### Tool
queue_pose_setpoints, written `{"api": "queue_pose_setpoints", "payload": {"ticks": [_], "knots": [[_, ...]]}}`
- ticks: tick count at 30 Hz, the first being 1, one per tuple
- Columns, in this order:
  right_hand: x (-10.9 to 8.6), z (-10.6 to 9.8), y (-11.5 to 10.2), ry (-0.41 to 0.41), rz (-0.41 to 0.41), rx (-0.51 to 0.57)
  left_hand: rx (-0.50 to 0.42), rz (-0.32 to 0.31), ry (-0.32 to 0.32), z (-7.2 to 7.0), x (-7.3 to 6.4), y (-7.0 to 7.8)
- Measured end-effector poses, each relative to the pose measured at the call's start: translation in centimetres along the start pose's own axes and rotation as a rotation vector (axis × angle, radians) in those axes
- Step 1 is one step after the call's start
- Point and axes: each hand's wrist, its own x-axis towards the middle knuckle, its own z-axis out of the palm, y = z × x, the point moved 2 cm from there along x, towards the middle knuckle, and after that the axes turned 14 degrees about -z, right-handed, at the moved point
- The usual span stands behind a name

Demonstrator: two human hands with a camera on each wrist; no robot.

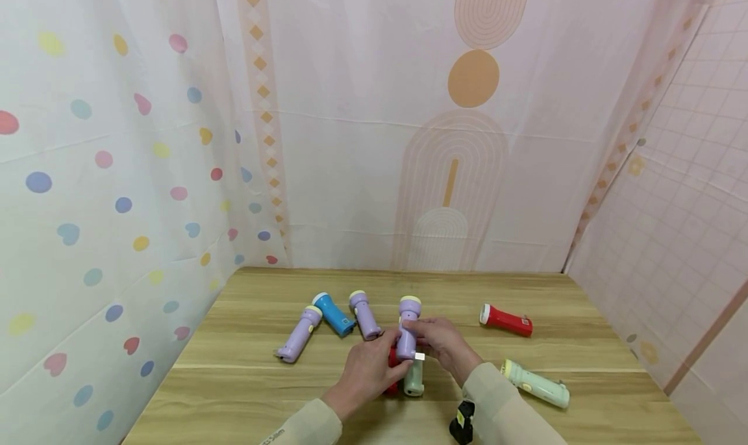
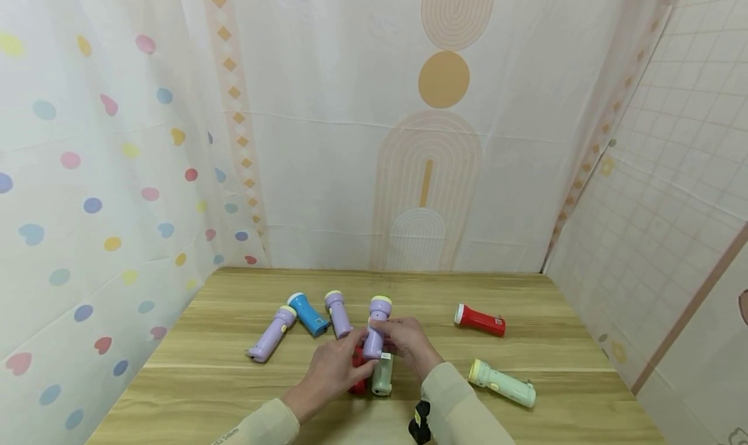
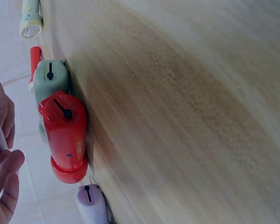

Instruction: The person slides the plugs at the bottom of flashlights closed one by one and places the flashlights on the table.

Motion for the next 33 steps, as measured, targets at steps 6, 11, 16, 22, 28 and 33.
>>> {"api": "queue_pose_setpoints", "payload": {"ticks": [6, 11, 16, 22, 28, 33], "knots": [[0.21, 0.12, 0.2, -0.012, 0.002, 0.022, 0.022, 0.02, 0.035, -0.07, -0.08, 0.1], [0.17, 0.13, 0.3, -0.029, 0.003, 0.015, 0.048, 0.026, 0.04, -0.07, -0.16, 0.12], [-0.05, 0.06, 0.26, -0.033, 0.001, -0.006, 0.042, 0.039, 0.037, -0.11, -0.16, 0.13], [-0.24, 0.02, 0.09, -0.034, 0.0, -0.02, 0.034, 0.051, 0.029, -0.07, -0.11, 0.11], [-0.07, -0.15, 0.14, -0.032, 0.008, -0.026, 0.027, 0.056, 0.022, -0.12, -0.11, 0.18], [-0.03, -0.26, 0.06, -0.04, 0.005, -0.039, 0.021, 0.06, 0.006, -0.15, -0.15, 0.16]]}}
